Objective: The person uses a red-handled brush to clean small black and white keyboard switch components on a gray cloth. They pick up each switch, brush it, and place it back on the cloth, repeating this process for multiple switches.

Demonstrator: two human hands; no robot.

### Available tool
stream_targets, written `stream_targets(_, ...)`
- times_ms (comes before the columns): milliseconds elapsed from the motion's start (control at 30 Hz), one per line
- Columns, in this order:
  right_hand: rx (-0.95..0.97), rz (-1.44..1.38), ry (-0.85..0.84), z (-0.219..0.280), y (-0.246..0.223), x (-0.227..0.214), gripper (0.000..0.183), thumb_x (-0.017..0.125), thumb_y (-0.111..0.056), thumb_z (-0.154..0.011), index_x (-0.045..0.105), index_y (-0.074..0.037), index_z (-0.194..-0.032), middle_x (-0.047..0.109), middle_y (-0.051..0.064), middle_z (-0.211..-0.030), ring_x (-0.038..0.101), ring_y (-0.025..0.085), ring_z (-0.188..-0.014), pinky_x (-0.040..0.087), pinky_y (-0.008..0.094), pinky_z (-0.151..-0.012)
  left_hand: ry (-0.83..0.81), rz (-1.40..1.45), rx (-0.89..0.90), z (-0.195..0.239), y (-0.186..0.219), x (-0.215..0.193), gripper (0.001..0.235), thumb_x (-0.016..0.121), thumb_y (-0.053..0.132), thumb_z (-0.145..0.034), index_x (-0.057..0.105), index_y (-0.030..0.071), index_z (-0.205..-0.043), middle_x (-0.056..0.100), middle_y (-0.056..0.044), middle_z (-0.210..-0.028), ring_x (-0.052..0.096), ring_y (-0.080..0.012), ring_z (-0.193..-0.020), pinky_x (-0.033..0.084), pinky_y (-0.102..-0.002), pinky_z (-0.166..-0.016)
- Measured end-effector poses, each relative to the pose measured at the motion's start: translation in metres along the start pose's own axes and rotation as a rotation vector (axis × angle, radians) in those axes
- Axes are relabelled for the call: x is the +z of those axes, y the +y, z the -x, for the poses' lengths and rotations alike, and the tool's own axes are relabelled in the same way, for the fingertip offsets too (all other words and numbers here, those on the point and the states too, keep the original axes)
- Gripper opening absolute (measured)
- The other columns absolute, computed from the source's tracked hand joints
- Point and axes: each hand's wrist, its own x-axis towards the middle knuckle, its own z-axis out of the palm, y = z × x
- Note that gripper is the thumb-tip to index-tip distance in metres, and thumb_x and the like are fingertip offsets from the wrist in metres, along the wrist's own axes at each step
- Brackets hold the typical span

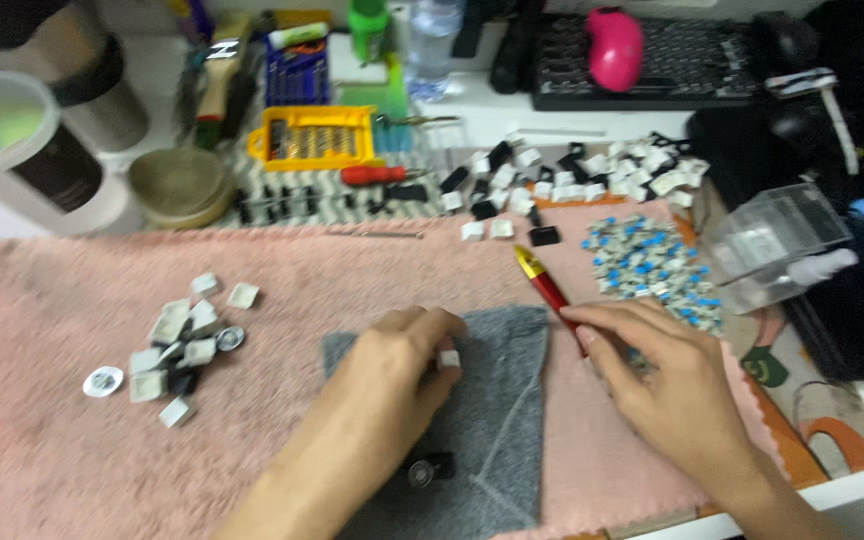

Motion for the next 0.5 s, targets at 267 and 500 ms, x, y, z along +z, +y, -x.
stream_targets(267, 0.170, 0.120, -0.058, 0.025, 0.024, -0.002, 0.038, 0.087, -0.033, -0.095, 0.087, -0.014, -0.128, 0.086, -0.001, -0.114, 0.075, 0.015, -0.089, 0.061, 0.032, -0.088, 0.066, -0.065, 0.035, -0.095, -0.009, -0.005, 0.035, 0.075, -0.007, -0.100, 0.074, -0.003, -0.135, 0.080, -0.020, -0.123, 0.085, -0.0294, -0.092, 0.077, -0.039, -0.078)
stream_targets(500, 0.238, 0.245, -0.120, 0.038, 0.040, -0.001, 0.042, 0.086, -0.030, -0.091, 0.085, -0.021, -0.132, 0.089, -0.002, -0.117, 0.082, 0.020, -0.089, 0.057, 0.037, -0.096, 0.168, -0.081, 0.128, -0.036, 0.004, -0.039, 0.019, 0.087, 0.015, -0.100, 0.082, 0.004, -0.114, 0.082, -0.009, -0.108, 0.080, -0.0211, -0.081, 0.070, -0.034, -0.076)
